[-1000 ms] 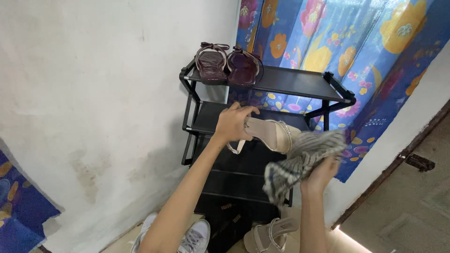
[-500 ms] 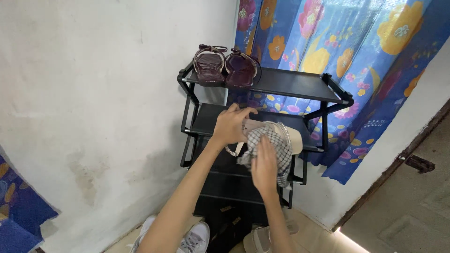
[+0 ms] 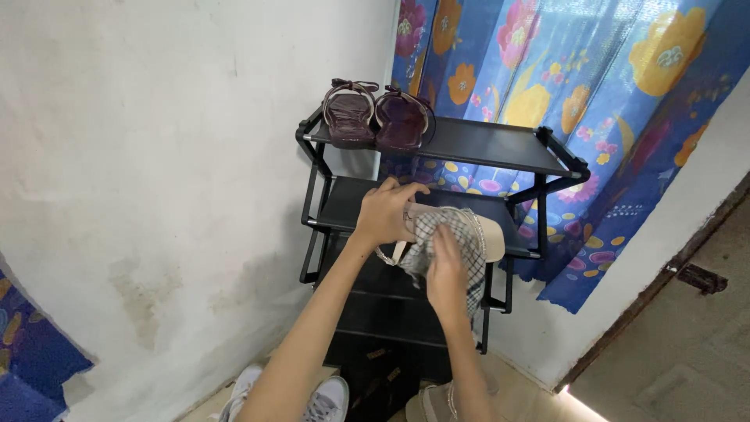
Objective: Cleaning a pair of sandals and a shoe rack with a cloth.
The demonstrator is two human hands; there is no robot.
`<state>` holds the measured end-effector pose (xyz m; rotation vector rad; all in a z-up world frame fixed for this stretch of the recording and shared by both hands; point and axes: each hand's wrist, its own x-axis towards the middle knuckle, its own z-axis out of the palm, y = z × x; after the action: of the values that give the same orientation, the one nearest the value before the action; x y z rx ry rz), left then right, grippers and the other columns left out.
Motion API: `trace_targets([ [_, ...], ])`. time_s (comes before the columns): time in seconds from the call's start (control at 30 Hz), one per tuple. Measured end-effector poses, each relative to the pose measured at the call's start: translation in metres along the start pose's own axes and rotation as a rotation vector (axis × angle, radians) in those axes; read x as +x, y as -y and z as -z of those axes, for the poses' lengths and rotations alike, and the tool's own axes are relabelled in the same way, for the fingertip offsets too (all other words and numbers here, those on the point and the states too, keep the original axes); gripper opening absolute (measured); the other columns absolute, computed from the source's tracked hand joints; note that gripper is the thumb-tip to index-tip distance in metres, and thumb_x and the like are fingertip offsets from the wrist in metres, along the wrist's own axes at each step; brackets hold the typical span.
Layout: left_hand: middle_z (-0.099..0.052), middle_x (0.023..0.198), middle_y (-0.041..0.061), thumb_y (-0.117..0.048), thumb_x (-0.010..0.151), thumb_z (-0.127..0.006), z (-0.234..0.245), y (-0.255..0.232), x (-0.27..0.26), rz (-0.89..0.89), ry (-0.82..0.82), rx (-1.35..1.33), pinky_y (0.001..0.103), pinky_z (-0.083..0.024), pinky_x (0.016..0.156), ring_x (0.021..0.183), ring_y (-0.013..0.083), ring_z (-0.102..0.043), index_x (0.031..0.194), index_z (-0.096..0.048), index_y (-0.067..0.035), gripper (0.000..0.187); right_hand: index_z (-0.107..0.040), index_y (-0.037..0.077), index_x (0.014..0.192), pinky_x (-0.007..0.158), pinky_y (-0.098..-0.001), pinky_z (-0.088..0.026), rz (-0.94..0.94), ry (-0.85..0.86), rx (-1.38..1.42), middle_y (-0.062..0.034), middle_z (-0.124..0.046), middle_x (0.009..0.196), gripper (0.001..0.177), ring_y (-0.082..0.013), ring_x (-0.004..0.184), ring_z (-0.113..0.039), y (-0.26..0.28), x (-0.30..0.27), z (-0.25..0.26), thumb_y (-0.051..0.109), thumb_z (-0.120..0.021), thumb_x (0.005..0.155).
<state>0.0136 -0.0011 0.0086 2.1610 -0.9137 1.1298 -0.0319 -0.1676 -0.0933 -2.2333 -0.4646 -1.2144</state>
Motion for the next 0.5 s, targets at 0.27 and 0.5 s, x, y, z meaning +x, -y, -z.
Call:
trace_targets([
  [0.27, -0.068, 0.084, -0.008, -0.021, 0.051, -0.083, -0.017, 0.027, -0.005, 0.010, 0.057, 0.037, 0.040, -0.053, 0.072, 0.095, 0.0196, -0.062, 0.119, -0.066, -0.029, 0.071, -0.056, -0.004, 0.140, 0.116, -0.0434, -0.040, -0.006, 0.014, 0.072, -0.0228, -0.052, 0.151, 0.052, -0.0379, 0.140, -0.049, 0.034, 0.012, 0.008, -0.011, -0.047, 0.090],
  [0.5, -0.066, 0.081, -0.009, -0.024, 0.045, -0.082, -0.016, 0.021, 0.003, 0.061, 0.091, 0.053, 0.039, -0.054, 0.071, 0.091, 0.0198, -0.062, 0.118, -0.067, -0.029, 0.075, -0.053, -0.003, 0.142, 0.113, -0.0443, -0.041, 0.009, 0.075, 0.089, -0.0253, -0.051, 0.151, 0.052, -0.0407, 0.139, -0.047, 0.004, 0.010, 0.020, -0.010, -0.046, 0.091],
])
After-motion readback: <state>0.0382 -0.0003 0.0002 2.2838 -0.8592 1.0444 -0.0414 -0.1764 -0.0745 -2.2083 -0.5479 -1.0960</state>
